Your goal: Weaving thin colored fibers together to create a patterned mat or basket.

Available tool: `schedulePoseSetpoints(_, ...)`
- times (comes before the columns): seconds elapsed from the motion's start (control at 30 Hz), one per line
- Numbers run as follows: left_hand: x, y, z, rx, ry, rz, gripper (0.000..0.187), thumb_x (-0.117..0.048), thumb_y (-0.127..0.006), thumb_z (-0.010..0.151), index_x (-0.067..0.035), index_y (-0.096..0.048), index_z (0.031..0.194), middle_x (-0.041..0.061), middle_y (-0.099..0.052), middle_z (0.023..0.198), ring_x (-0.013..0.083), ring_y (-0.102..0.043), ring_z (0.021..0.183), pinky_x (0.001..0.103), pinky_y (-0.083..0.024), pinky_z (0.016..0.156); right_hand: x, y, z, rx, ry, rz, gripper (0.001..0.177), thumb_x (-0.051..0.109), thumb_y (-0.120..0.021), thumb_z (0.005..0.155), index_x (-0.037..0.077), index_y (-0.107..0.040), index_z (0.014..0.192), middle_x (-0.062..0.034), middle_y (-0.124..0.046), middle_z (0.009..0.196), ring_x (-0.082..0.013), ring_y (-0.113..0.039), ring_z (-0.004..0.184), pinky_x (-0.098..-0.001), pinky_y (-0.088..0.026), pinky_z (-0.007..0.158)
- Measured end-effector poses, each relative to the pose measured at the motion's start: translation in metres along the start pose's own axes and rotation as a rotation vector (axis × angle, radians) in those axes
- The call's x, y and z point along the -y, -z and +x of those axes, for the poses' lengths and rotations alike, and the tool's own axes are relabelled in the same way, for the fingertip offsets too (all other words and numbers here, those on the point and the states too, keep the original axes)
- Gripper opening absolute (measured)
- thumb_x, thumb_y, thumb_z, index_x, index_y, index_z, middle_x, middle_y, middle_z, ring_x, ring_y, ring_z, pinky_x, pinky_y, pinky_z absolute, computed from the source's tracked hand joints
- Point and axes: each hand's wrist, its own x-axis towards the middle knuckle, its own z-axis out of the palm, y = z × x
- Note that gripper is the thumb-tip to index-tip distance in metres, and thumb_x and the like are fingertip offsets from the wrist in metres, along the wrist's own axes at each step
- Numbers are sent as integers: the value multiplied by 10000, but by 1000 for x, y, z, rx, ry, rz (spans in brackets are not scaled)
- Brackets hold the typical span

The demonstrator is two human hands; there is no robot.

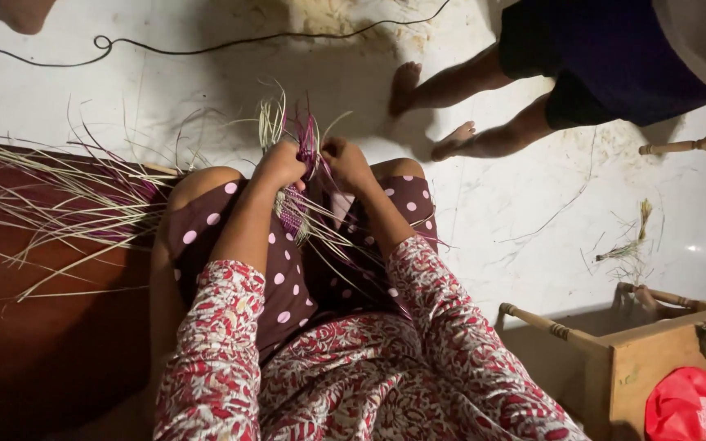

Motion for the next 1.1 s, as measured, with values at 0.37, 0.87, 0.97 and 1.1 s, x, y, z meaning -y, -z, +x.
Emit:
schedulePoseSetpoints(0.37, 2, 0, 6, 30, 52, -1, 438, -174, -482, 860, 58, -673, 1179, 99, -738, 624, 211, -738, 568, 362, -586, 760, 52, 14, -12, -63, 49, -40, 225, 325, -681, 881, 172, -757, 1026, -158, -745, 949, -435, -693, 987, -563, -551, 807)
schedulePoseSetpoints(0.87, -24, 6, -40, -217, -154, 315, 295, -32, -625, 889, 26, -699, 1169, 239, -739, 1068, 415, -692, 1091, 551, -540, 966, 132, 62, -67, -103, 89, 93, 272, 282, -588, 957, 95, -750, 1069, -199, -739, 959, -453, -695, 979, -551, -543, 795)
schedulePoseSetpoints(0.97, 1, -4, -6, -277, -142, 291, 267, -51, -636, 896, 14, -723, 1140, 234, -725, 1156, 426, -655, 1170, 542, -517, 1004, 132, 66, -64, -162, 241, -7, 228, 246, -603, 952, 145, -719, 1119, -162, -724, 1006, -431, -688, 1005, -546, -556, 815)
schedulePoseSetpoints(1.1, 5, 10, 3, -374, -182, -294, 406, -259, -448, 1016, -8, -676, 1239, 241, -620, 1356, 494, -504, 1303, 558, -384, 1115, 102, 65, -50, -363, 395, -413, 198, 272, -676, 924, 146, -676, 1076, -79, -626, 851, -343, -699, 863, -465, -594, 715)
